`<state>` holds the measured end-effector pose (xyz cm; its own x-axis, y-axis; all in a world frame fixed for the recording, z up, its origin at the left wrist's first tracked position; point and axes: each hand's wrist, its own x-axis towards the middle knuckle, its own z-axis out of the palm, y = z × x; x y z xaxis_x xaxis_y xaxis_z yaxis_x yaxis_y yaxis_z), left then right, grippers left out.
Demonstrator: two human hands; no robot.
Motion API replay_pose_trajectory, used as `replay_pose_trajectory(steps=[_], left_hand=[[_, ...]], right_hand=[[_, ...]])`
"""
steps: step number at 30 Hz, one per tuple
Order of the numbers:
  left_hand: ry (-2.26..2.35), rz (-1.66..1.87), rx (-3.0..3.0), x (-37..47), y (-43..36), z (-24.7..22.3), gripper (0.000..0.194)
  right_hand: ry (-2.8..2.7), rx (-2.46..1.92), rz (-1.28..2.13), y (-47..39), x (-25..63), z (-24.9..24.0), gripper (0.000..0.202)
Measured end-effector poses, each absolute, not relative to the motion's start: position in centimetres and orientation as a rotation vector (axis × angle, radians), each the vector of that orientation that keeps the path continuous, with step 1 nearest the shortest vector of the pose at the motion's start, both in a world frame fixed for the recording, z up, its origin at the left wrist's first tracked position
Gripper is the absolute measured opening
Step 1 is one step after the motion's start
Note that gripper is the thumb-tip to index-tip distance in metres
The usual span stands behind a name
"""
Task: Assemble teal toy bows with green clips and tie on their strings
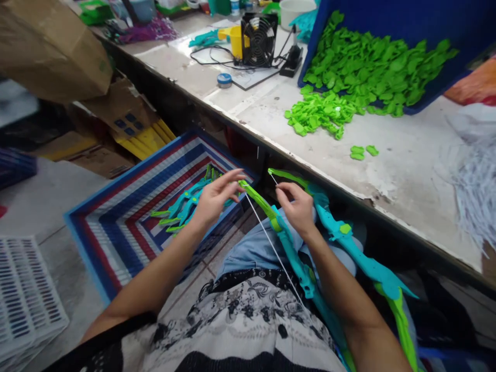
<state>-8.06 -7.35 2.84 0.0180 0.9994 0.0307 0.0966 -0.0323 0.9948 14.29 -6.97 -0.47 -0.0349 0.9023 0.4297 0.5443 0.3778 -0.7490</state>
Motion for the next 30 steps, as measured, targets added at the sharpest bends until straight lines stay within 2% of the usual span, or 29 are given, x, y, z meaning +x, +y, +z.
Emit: replay_pose_trajectory(steps=[3,6,8,10,13,18,21,26,30], left_hand=[[1.407,1.29,1.157,-9.3,-11.4,0.0,0.024],[1.209,0.844,1.729,-8.0,-15.7,-3.3,0.021],[0.836,0.601,2.194,-5.4,-17.3,-5.1,0.034],[0.564,0.483,2.547,-1.9,-17.4,-6.4,0.043],[0.468,0.399,2.825,2.7,-15.8,-7.5,0.033],[0.423,0.257,2.939,4.9,-13.5,-5.4,0.026],[0.464,0.187,2.949,4.0,-12.5,-2.9,0.043],[0.648,0.065,2.856,3.4,-9.7,-2.2,0.074],[0.852,0.065,2.869,4.1,-8.8,-3.1,0.066]], right_hand=[[-1.734,-1.619,0.139,-10.8,21.5,-2.6,0.022],[-1.851,-2.034,-0.141,-15.0,27.1,-5.0,0.041],[-1.959,-2.185,-0.159,-17.0,28.6,-6.4,0.053],[-2.026,-2.225,-0.11,-17.7,29.0,-7.2,0.052],[-2.056,-2.208,0.021,-17.2,29.6,-7.0,0.05],[-2.172,-1.961,0.415,-16.3,32.0,-3.8,0.049],[-2.119,-1.813,0.809,-16.2,31.6,-2.8,0.049],[-1.862,-1.41,1.774,-14.3,29.2,-3.6,0.058],[-1.67,-1.438,2.217,-11.9,28.6,-3.8,0.068]])
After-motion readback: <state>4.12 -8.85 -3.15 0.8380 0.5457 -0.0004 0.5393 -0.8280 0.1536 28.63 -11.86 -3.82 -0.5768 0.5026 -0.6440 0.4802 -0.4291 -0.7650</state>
